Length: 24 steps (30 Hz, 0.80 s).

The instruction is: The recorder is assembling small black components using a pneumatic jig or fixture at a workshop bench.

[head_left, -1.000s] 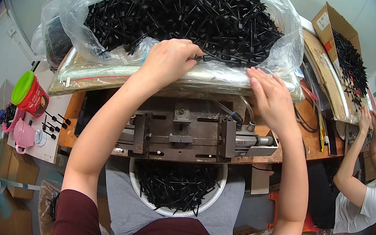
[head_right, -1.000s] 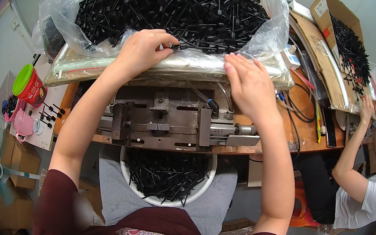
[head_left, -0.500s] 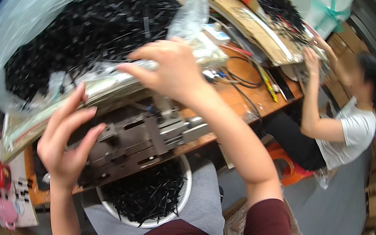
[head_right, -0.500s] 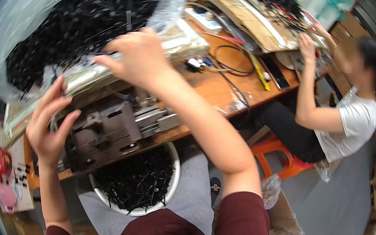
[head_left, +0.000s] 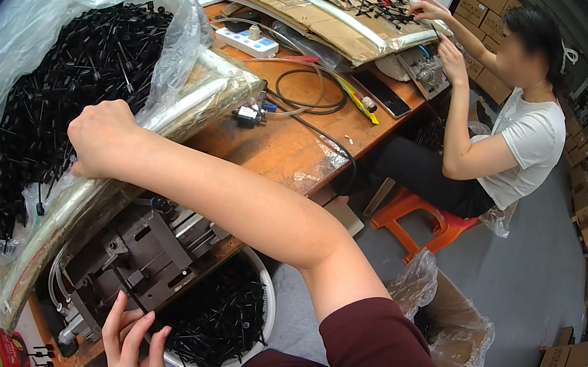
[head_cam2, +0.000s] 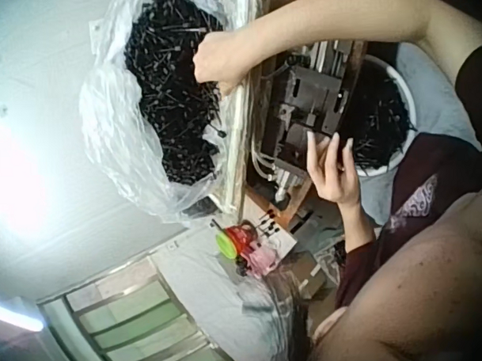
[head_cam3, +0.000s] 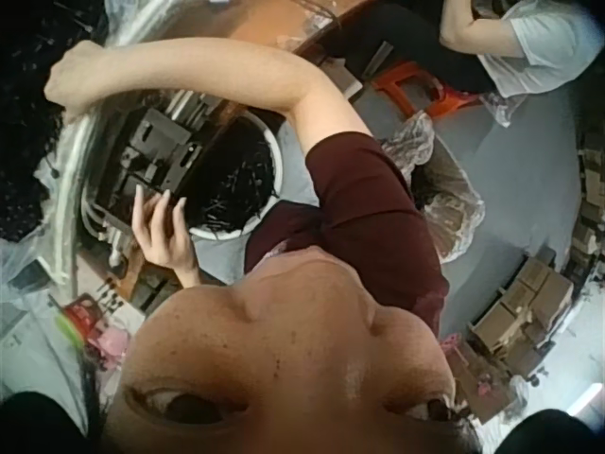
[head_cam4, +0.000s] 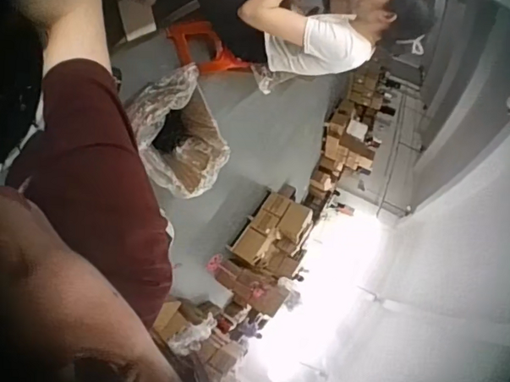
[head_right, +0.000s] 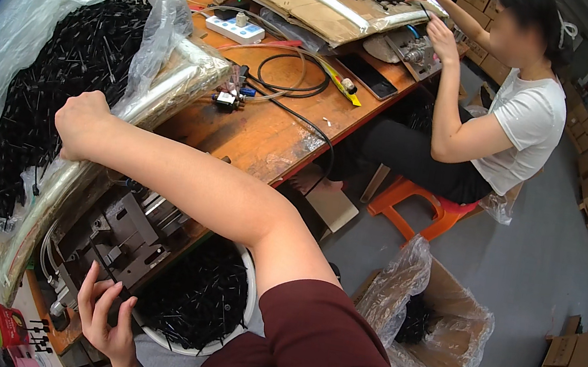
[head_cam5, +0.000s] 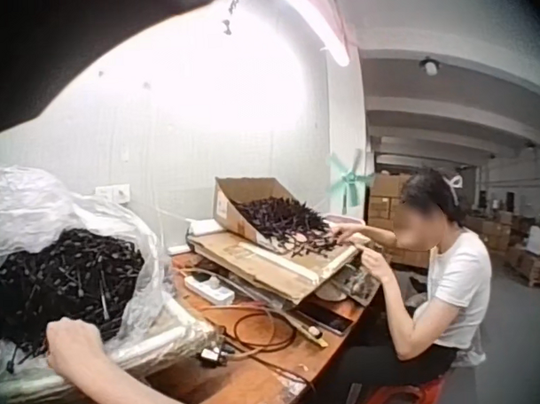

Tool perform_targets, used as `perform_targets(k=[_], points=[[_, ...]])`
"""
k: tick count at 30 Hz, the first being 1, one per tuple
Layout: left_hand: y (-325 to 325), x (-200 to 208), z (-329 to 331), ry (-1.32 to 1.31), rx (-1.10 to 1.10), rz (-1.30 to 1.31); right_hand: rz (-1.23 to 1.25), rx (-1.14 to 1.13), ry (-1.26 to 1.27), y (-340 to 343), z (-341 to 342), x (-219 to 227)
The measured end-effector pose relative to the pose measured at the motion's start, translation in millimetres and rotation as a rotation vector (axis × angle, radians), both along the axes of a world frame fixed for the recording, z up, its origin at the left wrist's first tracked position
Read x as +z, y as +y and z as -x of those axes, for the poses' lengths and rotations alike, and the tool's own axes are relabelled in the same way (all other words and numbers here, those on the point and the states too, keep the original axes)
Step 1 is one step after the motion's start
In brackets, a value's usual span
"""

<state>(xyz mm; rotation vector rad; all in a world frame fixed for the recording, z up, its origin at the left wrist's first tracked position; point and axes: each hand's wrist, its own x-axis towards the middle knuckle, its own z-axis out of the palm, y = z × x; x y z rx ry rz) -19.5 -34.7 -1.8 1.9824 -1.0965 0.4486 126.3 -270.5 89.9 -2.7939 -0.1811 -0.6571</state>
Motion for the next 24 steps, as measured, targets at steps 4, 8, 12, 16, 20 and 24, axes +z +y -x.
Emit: perform_targets(k=[4,8,12,16,20,24], points=[[-1,-4,4,0.060,0.048,-0.031,-0.054,-0.006,0.000,-11,3,0],[-2,-9,7,0.063,0.090,-0.024,0.032,0.060,0.183,-13,12,20],[-11,-17,7,0.096,0.090,-0.036,0.085,0.030,0.231,-4,3,24],[-8,-17,6,0.166,0.060,-0.054,0.130,-0.027,0.265,-1,-1,28],[2,-22,3,0.154,0.035,-0.026,0.151,-0.071,0.226,-2,-4,19],[5,-26,-1,0.102,0.046,-0.040,0.221,-0.008,0.032,-8,-6,5]])
